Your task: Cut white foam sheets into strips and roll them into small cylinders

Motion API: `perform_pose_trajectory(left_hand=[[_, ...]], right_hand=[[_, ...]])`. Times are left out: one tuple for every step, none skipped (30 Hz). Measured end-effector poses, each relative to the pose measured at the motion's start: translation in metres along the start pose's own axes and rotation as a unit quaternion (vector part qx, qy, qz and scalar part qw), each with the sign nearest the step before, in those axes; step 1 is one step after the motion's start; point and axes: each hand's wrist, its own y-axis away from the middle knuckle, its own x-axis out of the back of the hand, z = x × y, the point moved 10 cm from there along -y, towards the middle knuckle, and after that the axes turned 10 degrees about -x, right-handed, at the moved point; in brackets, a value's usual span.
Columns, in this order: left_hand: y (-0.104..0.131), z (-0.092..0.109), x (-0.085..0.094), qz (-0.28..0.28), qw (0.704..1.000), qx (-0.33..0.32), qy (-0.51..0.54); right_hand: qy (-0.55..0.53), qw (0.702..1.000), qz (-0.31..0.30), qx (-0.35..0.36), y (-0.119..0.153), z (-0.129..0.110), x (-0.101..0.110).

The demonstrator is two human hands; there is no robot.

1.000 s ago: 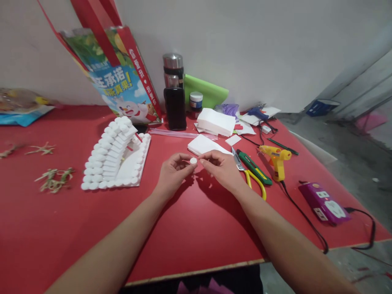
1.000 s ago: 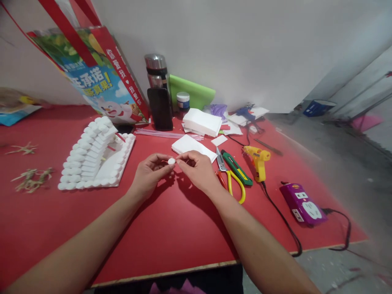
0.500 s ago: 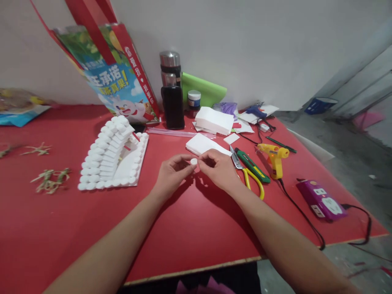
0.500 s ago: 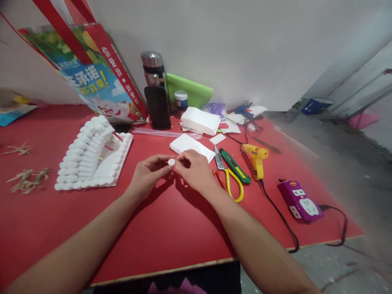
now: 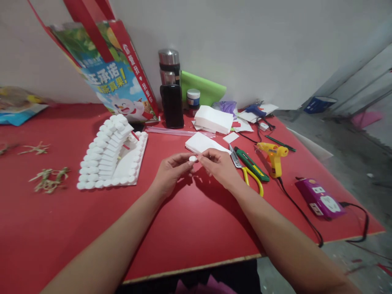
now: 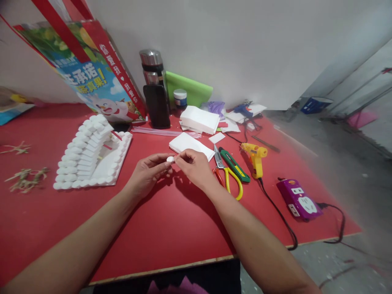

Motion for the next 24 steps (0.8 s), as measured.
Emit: perform_pose_trajectory(left_hand=[[0.000,0.000,0.000,0.000,1.000,-0.004,-0.002],[0.000,0.001,0.001,0.000,1.000,-0.006,-0.004],[0.000,0.000,0.001,0.000,1.000,-0.007,-0.006],[0.000,0.000,0.001,0.001,1.000,-0.006,-0.008],[0.000,-0.001,0.002,0.001,1.000,-0.005,-0.010],[0.000,-0.001,0.002,0.001,1.000,-0.004,-0.011],[0.000,-0.002,0.002,0.001,1.000,-0.002,-0.012],[0.000,-0.002,0.002,0.001,1.000,0.001,-0.012],[0.000,-0.003,0.002,0.001,1.000,0.005,-0.011],[0.000,-0.003,0.002,0.000,1.000,0.009,-0.011],[0.000,-0.004,0.002,0.000,1.000,0.012,-0.009],[0.000,-0.004,0.002,0.000,1.000,0.014,-0.008],[0.000,-0.004,0.002,0.000,1.000,0.015,-0.007],[-0.001,-0.003,0.002,0.002,1.000,0.014,-0.006],[-0.001,-0.002,0.003,0.007,1.000,0.013,-0.005],[-0.002,-0.002,0.003,0.012,1.000,0.012,-0.004],[-0.003,-0.001,0.004,0.018,1.000,0.010,-0.001],[-0.005,0.000,0.005,0.025,1.000,0.008,0.002],[-0.006,0.002,0.005,0.031,0.999,0.004,0.007],[-0.007,0.004,0.006,0.036,0.999,-0.002,0.011],[-0.008,0.006,0.006,0.042,0.999,-0.007,0.014],[-0.009,0.007,0.007,0.047,0.999,-0.008,0.016],[-0.009,0.007,0.007,0.051,0.999,-0.009,0.018],[-0.009,0.007,0.008,0.054,0.998,-0.007,0.019]], right_hand=[[0.003,1.000,0.003,0.003,0.000,-0.001,0.000],[0.007,1.000,0.008,0.006,0.000,-0.001,0.001],[0.011,1.000,0.013,0.008,0.000,-0.002,0.001],[0.014,1.000,0.016,0.011,0.000,-0.002,0.001],[0.016,1.000,0.017,0.014,0.000,-0.002,0.001],[0.017,1.000,0.016,0.014,0.000,-0.002,0.000],[0.015,1.000,0.013,0.013,0.000,0.000,0.000],[0.012,1.000,0.010,0.010,-0.001,0.001,-0.001],[0.009,1.000,0.007,0.005,-0.001,0.003,-0.002],[0.007,1.000,0.004,0.000,-0.002,0.005,-0.002],[0.010,1.000,0.002,-0.006,-0.002,0.007,-0.002],[0.018,1.000,0.000,-0.011,-0.003,0.008,-0.001],[0.034,0.999,0.002,-0.012,-0.004,0.006,0.001],[0.060,0.998,0.007,-0.007,-0.003,0.002,0.003],[0.102,0.995,0.008,0.002,-0.001,-0.005,0.006],[0.160,0.987,0.007,0.014,0.003,-0.014,0.008],[0.234,0.972,0.006,0.026,0.009,-0.024,0.010],[0.320,0.947,-0.008,0.033,0.017,-0.032,0.010],[0.411,0.911,-0.006,0.027,0.026,-0.037,0.015],[0.495,0.869,0.003,0.014,0.036,-0.040,0.024],[0.560,0.828,0.014,-0.011,0.047,-0.039,0.037],[0.602,0.797,0.026,-0.043,0.057,-0.036,0.054],[0.629,0.771,0.052,-0.087,0.067,-0.030,0.076],[0.650,0.744,0.087,-0.131,0.076,-0.023,0.102]])
